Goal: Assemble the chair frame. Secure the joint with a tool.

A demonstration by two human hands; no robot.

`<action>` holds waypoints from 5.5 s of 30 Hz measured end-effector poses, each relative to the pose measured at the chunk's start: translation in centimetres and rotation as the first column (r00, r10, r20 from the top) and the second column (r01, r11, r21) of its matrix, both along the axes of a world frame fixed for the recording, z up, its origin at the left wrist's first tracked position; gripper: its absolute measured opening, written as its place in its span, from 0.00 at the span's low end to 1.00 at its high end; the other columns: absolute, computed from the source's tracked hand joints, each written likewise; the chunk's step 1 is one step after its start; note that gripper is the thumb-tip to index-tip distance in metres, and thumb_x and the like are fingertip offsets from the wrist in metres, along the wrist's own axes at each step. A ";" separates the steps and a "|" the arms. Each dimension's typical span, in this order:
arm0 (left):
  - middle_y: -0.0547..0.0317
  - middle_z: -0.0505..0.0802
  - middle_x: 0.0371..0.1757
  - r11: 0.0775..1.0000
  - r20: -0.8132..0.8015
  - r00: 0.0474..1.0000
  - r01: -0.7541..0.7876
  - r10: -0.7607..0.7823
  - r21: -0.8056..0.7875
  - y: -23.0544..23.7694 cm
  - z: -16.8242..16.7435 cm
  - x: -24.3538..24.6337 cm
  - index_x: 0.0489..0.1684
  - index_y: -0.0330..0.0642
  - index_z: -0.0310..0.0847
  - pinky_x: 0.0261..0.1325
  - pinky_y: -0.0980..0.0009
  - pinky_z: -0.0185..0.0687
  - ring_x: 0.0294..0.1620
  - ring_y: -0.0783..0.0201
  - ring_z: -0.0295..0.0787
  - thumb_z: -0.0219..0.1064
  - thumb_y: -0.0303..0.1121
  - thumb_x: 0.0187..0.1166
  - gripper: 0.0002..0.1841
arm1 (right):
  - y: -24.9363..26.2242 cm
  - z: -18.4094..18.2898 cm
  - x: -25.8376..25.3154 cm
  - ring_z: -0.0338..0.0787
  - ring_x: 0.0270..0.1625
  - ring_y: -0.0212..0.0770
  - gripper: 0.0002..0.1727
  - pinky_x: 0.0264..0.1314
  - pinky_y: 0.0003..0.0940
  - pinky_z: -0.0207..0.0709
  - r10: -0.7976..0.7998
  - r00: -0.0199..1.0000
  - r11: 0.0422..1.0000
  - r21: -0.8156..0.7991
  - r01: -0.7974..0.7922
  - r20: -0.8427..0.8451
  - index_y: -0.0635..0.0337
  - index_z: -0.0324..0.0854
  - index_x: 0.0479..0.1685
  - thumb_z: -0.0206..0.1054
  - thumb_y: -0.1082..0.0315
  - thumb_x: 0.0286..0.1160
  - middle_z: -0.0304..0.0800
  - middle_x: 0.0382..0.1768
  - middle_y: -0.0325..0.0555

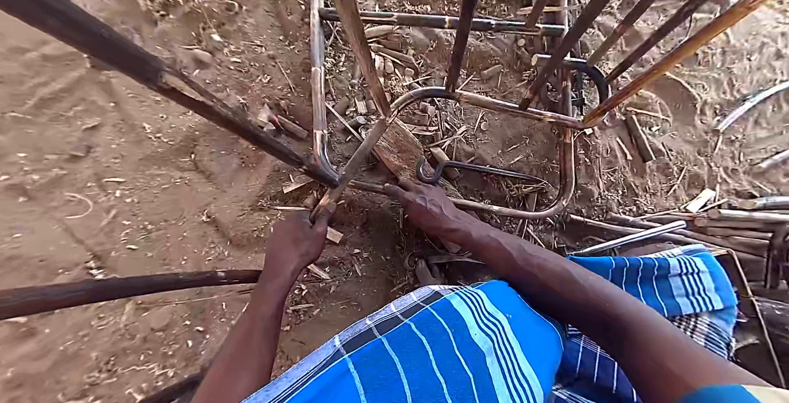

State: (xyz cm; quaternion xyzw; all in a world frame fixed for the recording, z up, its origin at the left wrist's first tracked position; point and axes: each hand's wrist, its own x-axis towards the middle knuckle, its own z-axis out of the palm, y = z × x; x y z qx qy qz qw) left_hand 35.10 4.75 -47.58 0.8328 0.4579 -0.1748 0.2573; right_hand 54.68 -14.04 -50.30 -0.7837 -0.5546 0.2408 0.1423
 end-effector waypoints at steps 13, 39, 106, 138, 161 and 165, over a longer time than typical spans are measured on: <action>0.32 0.87 0.30 0.998 0.020 0.999 -0.026 0.028 -0.050 -0.8 -0.2 0.0 0.31 0.32 0.83 0.40 0.25 0.75 0.37 0.30 0.87 0.48 0.66 0.87 0.40 | -0.1 -0.6 0.1 0.90 0.62 0.58 0.24 0.59 0.57 0.85 -0.002 1.000 1.000 -0.003 0.002 -0.006 0.45 0.78 0.79 0.56 0.70 0.85 0.87 0.64 0.55; 0.24 0.90 0.44 1.000 -0.057 0.998 0.022 -0.023 -0.017 -4.3 0.3 3.3 0.40 0.25 0.84 0.56 0.27 0.79 0.54 0.27 0.89 0.44 0.64 0.89 0.41 | -23.5 3.6 6.3 0.90 0.59 0.56 0.16 0.59 0.61 0.83 -0.386 0.907 0.847 -0.325 0.422 0.170 0.53 0.88 0.55 0.64 0.54 0.82 0.91 0.54 0.53; 0.30 0.91 0.54 0.992 -0.217 0.975 -0.010 0.036 0.123 -5.3 1.1 8.1 0.52 0.28 0.83 0.53 0.34 0.85 0.57 0.33 0.91 0.61 0.46 0.85 0.23 | -9.7 8.5 4.8 0.88 0.34 0.50 0.22 0.39 0.57 0.82 -0.558 0.777 0.829 -0.164 0.534 -0.290 0.55 0.82 0.56 0.63 0.44 0.84 0.86 0.32 0.49; 0.36 0.91 0.54 1.000 -0.294 0.956 0.005 -0.005 -0.004 -13.6 2.3 11.4 0.54 0.32 0.82 0.54 0.42 0.88 0.57 0.40 0.93 0.57 0.45 0.88 0.21 | -17.0 1.2 9.4 0.92 0.47 0.63 0.13 0.43 0.67 0.81 -0.662 0.746 0.693 -0.320 0.646 0.073 0.49 0.84 0.57 0.64 0.58 0.80 0.92 0.41 0.58; 0.32 0.91 0.52 1.000 -0.176 0.984 0.001 0.002 0.015 -12.9 1.6 11.3 0.51 0.31 0.86 0.56 0.34 0.84 0.56 0.34 0.91 0.62 0.45 0.85 0.21 | -15.5 5.2 2.2 0.89 0.35 0.54 0.38 0.39 0.59 0.81 -0.507 0.752 0.861 -0.293 0.416 -0.421 0.57 0.84 0.41 0.43 0.31 0.87 0.85 0.30 0.53; 0.29 0.89 0.58 0.998 -0.256 0.965 0.054 -0.055 -0.011 -12.8 1.4 11.5 0.57 0.27 0.83 0.60 0.34 0.83 0.61 0.33 0.89 0.62 0.43 0.85 0.22 | -16.4 10.5 1.1 0.75 0.16 0.39 0.34 0.18 0.39 0.72 -0.332 0.737 0.856 0.141 0.498 -0.589 0.54 0.79 0.34 0.42 0.35 0.90 0.73 0.16 0.40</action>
